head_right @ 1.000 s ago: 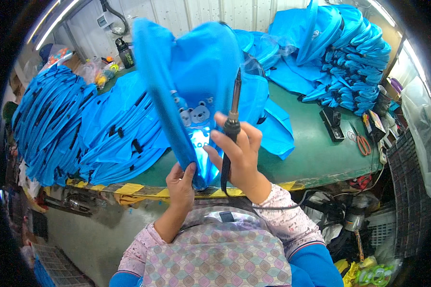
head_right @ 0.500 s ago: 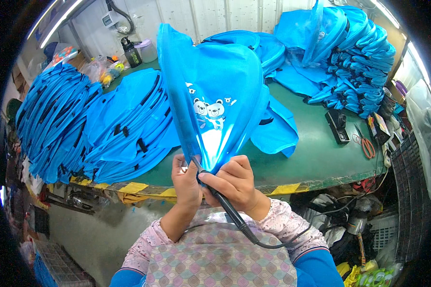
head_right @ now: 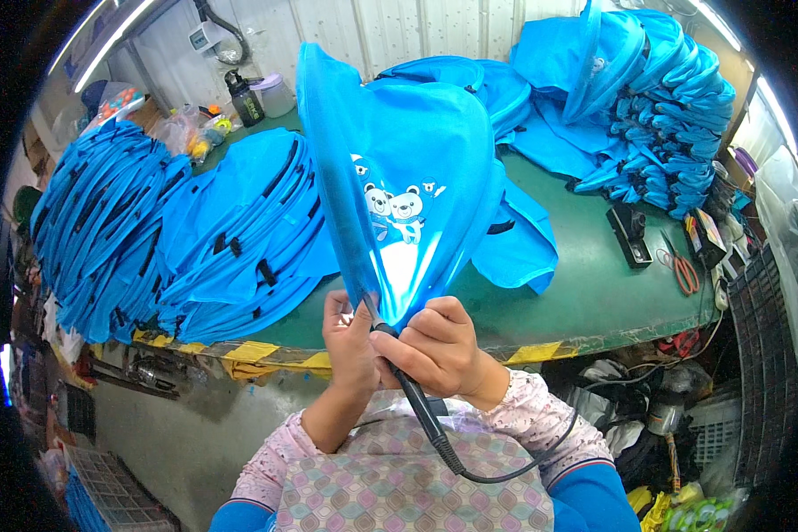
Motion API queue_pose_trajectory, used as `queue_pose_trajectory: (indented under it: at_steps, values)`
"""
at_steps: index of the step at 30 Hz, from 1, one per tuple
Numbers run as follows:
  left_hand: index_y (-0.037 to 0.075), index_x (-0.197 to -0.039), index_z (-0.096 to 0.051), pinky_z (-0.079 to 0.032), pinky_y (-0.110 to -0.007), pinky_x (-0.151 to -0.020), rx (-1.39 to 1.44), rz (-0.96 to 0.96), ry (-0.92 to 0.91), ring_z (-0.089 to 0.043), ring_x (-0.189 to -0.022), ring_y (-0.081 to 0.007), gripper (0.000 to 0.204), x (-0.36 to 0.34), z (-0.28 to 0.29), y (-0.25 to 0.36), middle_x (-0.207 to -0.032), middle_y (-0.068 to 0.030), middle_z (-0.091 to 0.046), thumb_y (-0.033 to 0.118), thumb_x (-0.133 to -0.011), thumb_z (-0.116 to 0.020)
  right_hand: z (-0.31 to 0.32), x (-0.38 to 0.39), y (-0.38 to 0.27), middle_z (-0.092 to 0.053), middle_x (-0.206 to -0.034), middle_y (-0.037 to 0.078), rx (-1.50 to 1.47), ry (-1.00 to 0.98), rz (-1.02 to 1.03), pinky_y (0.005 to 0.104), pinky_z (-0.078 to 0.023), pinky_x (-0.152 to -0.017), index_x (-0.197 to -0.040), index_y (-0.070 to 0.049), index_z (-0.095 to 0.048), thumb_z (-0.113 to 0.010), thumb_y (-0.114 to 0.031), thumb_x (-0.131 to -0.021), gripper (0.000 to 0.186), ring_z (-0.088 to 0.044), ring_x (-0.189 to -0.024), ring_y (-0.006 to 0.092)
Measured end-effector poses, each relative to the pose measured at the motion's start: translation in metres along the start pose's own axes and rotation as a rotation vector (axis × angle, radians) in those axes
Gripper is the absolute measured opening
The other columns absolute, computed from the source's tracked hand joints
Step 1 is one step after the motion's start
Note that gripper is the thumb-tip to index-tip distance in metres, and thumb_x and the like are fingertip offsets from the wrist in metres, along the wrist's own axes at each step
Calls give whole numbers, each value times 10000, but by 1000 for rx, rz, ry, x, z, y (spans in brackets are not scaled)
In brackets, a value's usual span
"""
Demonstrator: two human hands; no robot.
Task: The person uses a handheld heat-sealing tool to seal seams on blue fabric bags. They pick up each bag, apply the tool along the edges, then place the finished bag on a growing stack on the table.
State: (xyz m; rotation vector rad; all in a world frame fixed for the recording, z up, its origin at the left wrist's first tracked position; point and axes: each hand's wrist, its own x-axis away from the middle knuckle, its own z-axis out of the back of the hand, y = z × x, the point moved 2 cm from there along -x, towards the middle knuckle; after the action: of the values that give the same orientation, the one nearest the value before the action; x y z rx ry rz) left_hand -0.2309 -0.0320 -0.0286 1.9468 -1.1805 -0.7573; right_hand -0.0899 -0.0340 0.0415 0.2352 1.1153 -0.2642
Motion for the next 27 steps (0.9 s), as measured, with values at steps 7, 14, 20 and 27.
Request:
queue_pose_trajectory:
  at_steps: [7, 14, 20, 27]
  values:
    - [52, -1090, -511, -473, -200, -664, -74, -5, -21, -615, -822, -68, 225, 2, 2, 6, -937, -5, -620, 71, -953, -689, -5, -6, 10, -561, -717, -29, -89, 56, -131, 341, -379, -679, -1067, -86, -696, -768, -132, -755, 323, -514, -659, 180]
    - [64, -1213, -520, -543, -307, -888, 65, -37, -18, -659, -1005, -153, 300, -3, -4, 22, -1161, -76, -667, 79, -957, -677, 16, 29, 22, -676, -1004, 133, -70, 176, -363, 403, -456, -812, -1097, 4, -651, -705, -100, -895, 233, -589, -892, 281]
    - [55, -1344, -434, -472, -399, -1032, 171, 25, -23, -563, -1212, -235, 490, -1, -14, 47, -1391, -146, -522, 116, -941, -706, -10, 40, 109, -494, -1389, 180, 19, 483, -845, 388, -380, -1048, -1473, -17, -312, -620, -75, -974, 589, -510, -1233, 283]
    - [-63, -1470, -346, -512, -459, -925, -1197, -561, -439, -584, -1143, -490, 767, -19, -32, 45, -1319, -310, -531, 32, -820, -740, -38, -51, 94, -392, -1482, 202, -318, 561, -514, 409, -289, -1141, -1485, 36, -266, -674, -307, -964, 745, -406, -1346, 304]
